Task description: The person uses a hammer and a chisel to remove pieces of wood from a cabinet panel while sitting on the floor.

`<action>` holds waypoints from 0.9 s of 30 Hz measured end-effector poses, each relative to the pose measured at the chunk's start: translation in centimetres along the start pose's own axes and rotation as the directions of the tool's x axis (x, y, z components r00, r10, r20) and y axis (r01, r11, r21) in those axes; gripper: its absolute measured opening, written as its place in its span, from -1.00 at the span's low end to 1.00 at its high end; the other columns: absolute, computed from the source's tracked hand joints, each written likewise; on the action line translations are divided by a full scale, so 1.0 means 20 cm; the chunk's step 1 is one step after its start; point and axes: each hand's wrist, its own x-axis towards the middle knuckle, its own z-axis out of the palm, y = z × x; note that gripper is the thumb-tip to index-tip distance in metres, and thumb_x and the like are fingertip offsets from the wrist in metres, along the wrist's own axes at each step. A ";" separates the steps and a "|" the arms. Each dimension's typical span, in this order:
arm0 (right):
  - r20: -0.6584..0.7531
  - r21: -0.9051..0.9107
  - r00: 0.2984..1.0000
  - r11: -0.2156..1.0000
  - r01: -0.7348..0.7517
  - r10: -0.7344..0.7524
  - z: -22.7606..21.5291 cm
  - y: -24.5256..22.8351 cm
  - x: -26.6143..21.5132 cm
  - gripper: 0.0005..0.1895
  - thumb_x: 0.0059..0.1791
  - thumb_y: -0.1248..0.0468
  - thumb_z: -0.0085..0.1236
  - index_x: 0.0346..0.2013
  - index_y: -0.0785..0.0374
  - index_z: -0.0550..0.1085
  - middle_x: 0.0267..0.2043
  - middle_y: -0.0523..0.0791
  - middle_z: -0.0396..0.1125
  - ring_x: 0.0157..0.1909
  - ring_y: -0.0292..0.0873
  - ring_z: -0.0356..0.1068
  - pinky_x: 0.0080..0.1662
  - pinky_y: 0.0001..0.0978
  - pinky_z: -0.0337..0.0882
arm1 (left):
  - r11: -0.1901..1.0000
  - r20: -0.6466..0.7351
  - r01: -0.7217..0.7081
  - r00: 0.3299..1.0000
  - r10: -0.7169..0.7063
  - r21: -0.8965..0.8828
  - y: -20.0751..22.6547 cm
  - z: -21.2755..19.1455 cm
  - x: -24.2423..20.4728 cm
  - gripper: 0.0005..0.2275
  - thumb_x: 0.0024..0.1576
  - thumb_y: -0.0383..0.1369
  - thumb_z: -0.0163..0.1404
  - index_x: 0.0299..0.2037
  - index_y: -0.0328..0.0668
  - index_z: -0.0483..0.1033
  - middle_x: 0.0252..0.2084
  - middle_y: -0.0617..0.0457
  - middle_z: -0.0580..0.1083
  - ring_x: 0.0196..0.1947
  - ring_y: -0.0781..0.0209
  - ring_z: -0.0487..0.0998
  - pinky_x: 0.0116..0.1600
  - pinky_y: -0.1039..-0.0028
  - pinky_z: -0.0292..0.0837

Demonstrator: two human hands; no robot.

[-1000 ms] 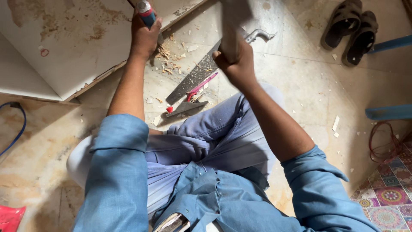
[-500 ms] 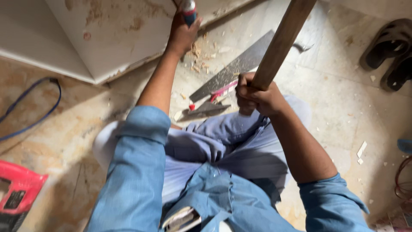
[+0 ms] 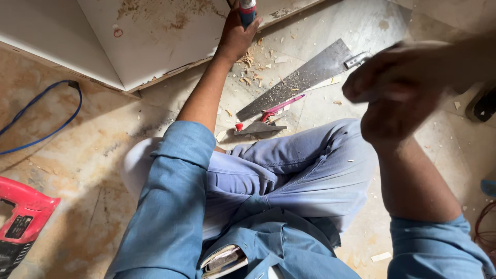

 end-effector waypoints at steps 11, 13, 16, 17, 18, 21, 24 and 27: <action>0.212 -0.692 0.651 0.583 -0.427 0.729 0.00 0.12 0.11 -0.69 0.17 0.08 -0.05 -0.20 0.30 0.32 -0.56 -0.09 0.32 -0.57 -0.12 0.33 -0.48 -0.16 0.36 | 0.994 0.034 0.103 0.994 -0.102 -0.033 0.09 0.00 0.02 -0.51 0.22 -0.28 0.17 0.31 -0.15 0.28 0.12 -0.11 0.54 0.12 0.03 0.59 0.22 0.33 0.51; 0.209 -0.477 0.756 0.739 -0.475 0.621 0.01 0.03 0.11 -0.74 0.19 0.13 -0.09 -0.15 0.29 0.30 -0.48 -0.13 0.32 -0.51 -0.19 0.34 -0.46 -0.27 0.39 | 1.000 -0.025 0.001 1.000 -0.001 -0.017 0.06 -0.02 0.03 -0.50 0.23 -0.29 0.22 0.30 -0.19 0.27 0.12 -0.14 0.53 0.12 0.01 0.59 0.23 0.28 0.49; 0.132 -0.078 0.975 0.983 -0.169 0.178 -0.02 -0.04 0.13 -0.75 0.20 0.15 -0.07 -0.15 0.30 0.30 -0.48 -0.10 0.32 -0.51 -0.15 0.34 -0.45 -0.23 0.38 | 0.998 -0.031 -0.002 1.000 0.000 -0.066 0.03 0.01 0.03 -0.48 0.20 -0.33 0.22 0.30 -0.22 0.24 0.11 -0.14 0.52 0.12 0.03 0.57 0.23 0.28 0.47; 0.064 0.009 0.997 0.998 -0.054 0.054 -0.02 -0.04 0.13 -0.76 0.20 0.15 -0.07 -0.15 0.30 0.29 -0.49 -0.09 0.32 -0.51 -0.14 0.34 -0.45 -0.22 0.37 | 0.997 -0.013 0.032 0.999 -0.033 -0.073 0.02 0.01 0.02 -0.50 0.20 -0.32 0.21 0.28 -0.21 0.26 0.08 -0.12 0.54 0.09 0.06 0.59 0.22 0.29 0.49; 0.003 0.073 0.999 0.997 0.032 -0.033 -0.01 -0.03 0.12 -0.76 0.20 0.16 -0.07 -0.15 0.30 0.29 -0.49 -0.08 0.32 -0.51 -0.13 0.33 -0.44 -0.21 0.37 | 0.995 0.005 0.065 0.998 -0.065 -0.079 0.02 0.01 0.00 -0.52 0.21 -0.31 0.21 0.26 -0.19 0.28 0.05 -0.09 0.56 0.06 0.09 0.61 0.22 0.31 0.51; 0.104 -0.192 0.992 0.980 -0.046 0.067 0.03 0.09 0.11 -0.77 0.20 0.18 -0.05 -0.16 0.31 0.29 -0.49 -0.05 0.32 -0.51 -0.09 0.33 -0.43 -0.17 0.36 | 0.992 0.027 0.094 0.995 -0.092 -0.085 0.07 -0.02 0.02 -0.57 0.22 -0.30 0.19 0.22 -0.17 0.31 0.00 -0.05 0.58 0.03 0.12 0.64 0.19 0.32 0.54; 0.233 -0.689 0.862 0.702 -0.180 0.449 0.04 0.20 0.07 -0.78 0.20 0.20 -0.04 -0.16 0.32 0.29 -0.50 -0.02 0.32 -0.50 -0.05 0.33 -0.42 -0.14 0.34 | 0.981 0.072 0.157 0.986 -0.150 -0.111 0.13 -0.03 -0.02 -0.63 0.23 -0.31 0.17 0.18 -0.16 0.34 0.01 -0.03 0.57 0.03 0.12 0.62 0.18 0.32 0.55; 0.165 -0.742 0.727 0.570 -0.354 0.666 0.03 0.19 0.08 -0.77 0.19 0.17 -0.01 -0.19 0.29 0.29 -0.51 -0.02 0.33 -0.53 -0.06 0.35 -0.42 -0.13 0.36 | 0.983 0.070 0.140 0.989 -0.132 -0.115 0.18 -0.07 -0.02 -0.63 0.24 -0.30 0.15 0.18 -0.15 0.32 0.00 -0.02 0.56 0.02 0.11 0.62 0.16 0.31 0.54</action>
